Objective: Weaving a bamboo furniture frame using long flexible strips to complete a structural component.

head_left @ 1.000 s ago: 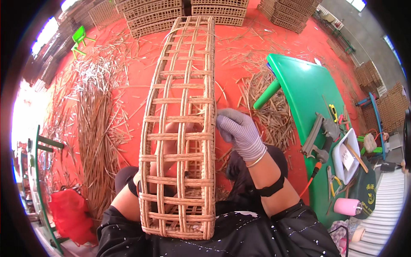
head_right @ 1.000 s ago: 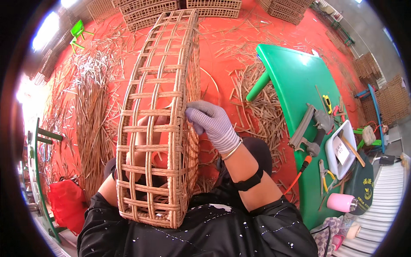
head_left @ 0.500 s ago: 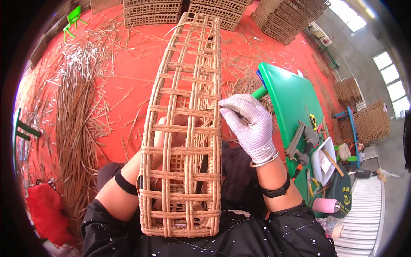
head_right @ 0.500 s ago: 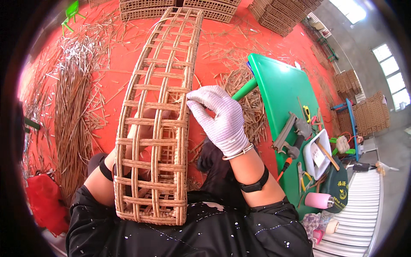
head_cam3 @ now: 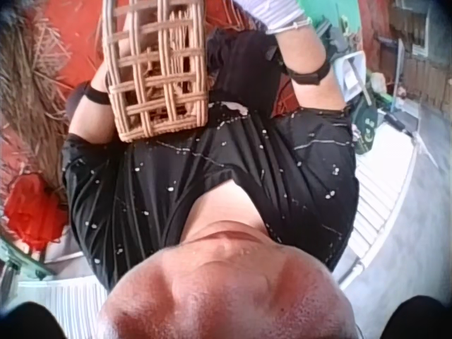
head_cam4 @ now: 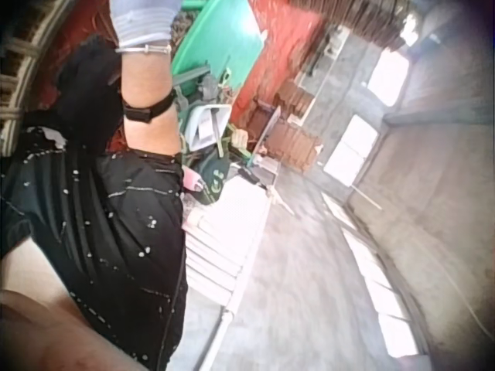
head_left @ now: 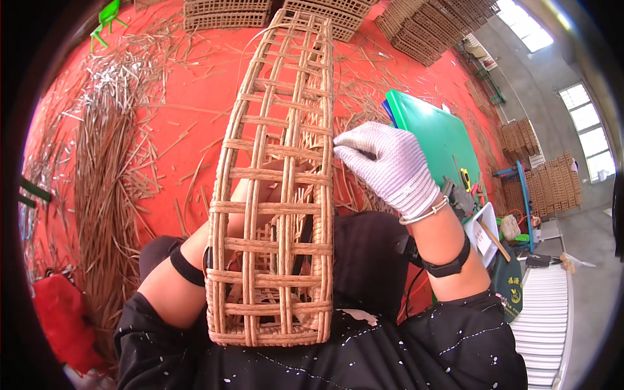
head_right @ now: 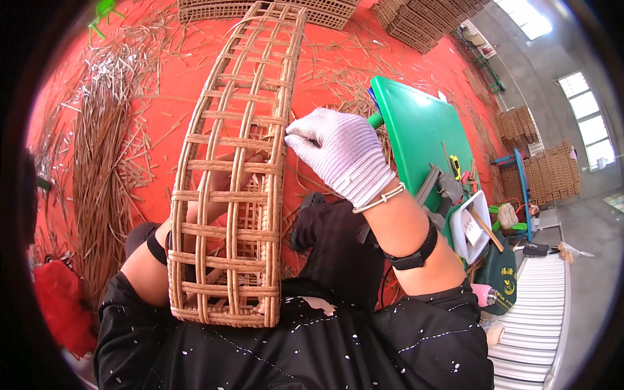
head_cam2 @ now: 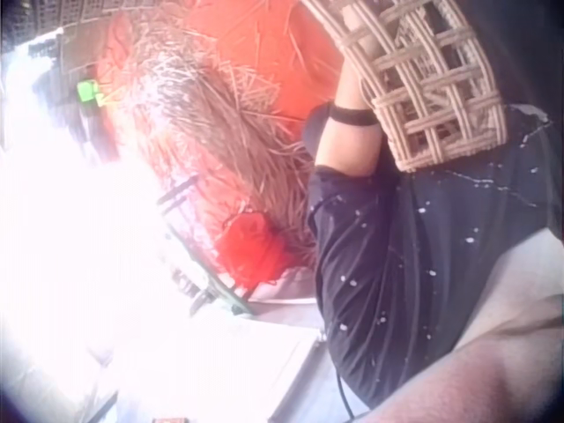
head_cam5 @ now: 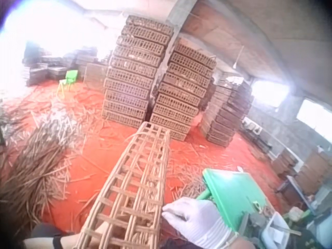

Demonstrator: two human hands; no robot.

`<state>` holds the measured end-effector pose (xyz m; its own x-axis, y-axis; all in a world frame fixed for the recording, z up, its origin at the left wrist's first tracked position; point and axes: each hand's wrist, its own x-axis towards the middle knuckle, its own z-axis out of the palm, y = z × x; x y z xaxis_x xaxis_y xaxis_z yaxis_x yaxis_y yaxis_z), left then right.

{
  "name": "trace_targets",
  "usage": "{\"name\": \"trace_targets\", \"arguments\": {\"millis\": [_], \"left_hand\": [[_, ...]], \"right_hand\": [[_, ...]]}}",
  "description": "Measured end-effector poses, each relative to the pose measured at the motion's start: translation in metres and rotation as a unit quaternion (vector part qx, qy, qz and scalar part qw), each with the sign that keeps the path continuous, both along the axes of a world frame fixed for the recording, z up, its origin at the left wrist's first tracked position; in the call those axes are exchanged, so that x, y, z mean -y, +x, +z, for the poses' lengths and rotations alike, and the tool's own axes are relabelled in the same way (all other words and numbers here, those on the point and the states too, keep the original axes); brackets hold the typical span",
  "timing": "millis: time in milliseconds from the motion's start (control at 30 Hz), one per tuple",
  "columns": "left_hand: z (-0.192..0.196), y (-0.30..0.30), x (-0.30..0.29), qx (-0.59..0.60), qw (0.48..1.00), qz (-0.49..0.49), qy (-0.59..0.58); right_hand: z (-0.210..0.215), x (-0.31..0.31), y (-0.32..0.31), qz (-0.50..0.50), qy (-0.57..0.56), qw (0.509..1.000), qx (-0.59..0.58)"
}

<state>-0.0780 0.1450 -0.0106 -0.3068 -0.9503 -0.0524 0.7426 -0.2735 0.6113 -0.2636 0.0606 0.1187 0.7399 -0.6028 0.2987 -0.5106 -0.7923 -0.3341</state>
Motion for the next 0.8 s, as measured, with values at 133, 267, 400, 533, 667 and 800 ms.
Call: {"name": "trace_targets", "arguments": {"millis": [133,267,400,533,667,800], "left_hand": [[0.002,0.0,-0.002,-0.018,1.0,-0.004,0.004],[0.002,-0.001,-0.001,-0.04,0.999,-0.011,0.008],[0.0,-0.003,0.0,-0.058,0.998,-0.019,0.013],[0.001,-0.009,0.002,-0.074,0.997,-0.026,0.003],[0.003,-0.015,0.004,-0.092,0.995,-0.037,-0.018],[0.002,-0.017,0.003,-0.087,0.994,-0.038,-0.047]], "right_hand": [[-0.001,-0.001,0.001,0.009,0.008,1.0,0.016],[-0.006,-0.006,0.001,0.007,-0.002,0.997,0.08],[0.013,-0.003,0.011,0.052,0.006,0.998,-0.026],[0.042,0.006,0.048,0.043,-0.097,0.931,-0.35],[0.063,-0.008,0.079,0.085,-0.144,0.831,-0.531],[0.062,-0.022,0.086,0.114,-0.171,0.808,-0.551]]}}
